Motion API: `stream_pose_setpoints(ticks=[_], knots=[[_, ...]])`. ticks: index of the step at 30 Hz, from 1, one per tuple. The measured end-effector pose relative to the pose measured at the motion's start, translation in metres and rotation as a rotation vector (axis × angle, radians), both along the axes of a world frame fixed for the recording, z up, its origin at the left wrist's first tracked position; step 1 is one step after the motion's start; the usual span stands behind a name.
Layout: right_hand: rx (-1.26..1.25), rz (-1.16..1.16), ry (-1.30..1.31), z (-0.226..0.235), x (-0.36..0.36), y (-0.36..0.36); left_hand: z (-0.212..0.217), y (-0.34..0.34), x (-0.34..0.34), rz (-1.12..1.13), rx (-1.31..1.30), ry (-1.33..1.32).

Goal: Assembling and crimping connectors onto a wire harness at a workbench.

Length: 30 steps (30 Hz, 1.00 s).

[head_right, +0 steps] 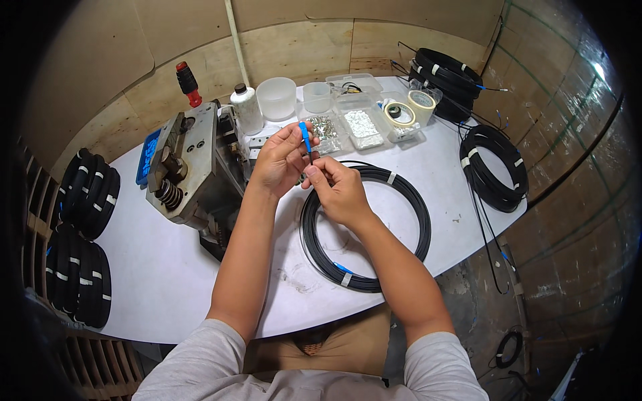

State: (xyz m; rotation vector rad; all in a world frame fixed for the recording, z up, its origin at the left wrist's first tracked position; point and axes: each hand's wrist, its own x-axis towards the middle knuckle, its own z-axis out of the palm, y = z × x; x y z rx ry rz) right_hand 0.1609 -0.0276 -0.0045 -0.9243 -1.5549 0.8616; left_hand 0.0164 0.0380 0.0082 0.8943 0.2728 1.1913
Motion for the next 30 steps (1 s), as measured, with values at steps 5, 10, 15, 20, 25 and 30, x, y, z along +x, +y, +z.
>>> stream_pose_setpoints(ticks=[5, 10, 15, 20, 25, 30], knots=[[-0.02, -0.007, -0.006, 0.0012, -0.0006, -0.0001, 0.0002, 0.0006, -0.001, 0.003, 0.009, -0.001], [-0.035, 0.005, 0.006, 0.0, -0.0001, -0.0011, -0.0036, 0.0013, -0.0003, -0.035, 0.014, 0.001], [-0.032, 0.011, 0.003, -0.0013, 0.0004, -0.0005, -0.004, 0.0021, -0.0011, -0.04, 0.017, 0.007], [-0.016, 0.019, 0.008, -0.0004, -0.0006, -0.0008, -0.0025, 0.0016, -0.0021, -0.017, 0.004, 0.03], [-0.005, 0.02, -0.008, 0.0018, -0.0003, -0.0014, -0.0007, 0.0009, -0.0022, -0.002, -0.004, 0.017], [-0.007, 0.02, -0.01, 0.0013, -0.0003, -0.0012, -0.0004, 0.0002, -0.002, 0.011, -0.004, 0.013]])
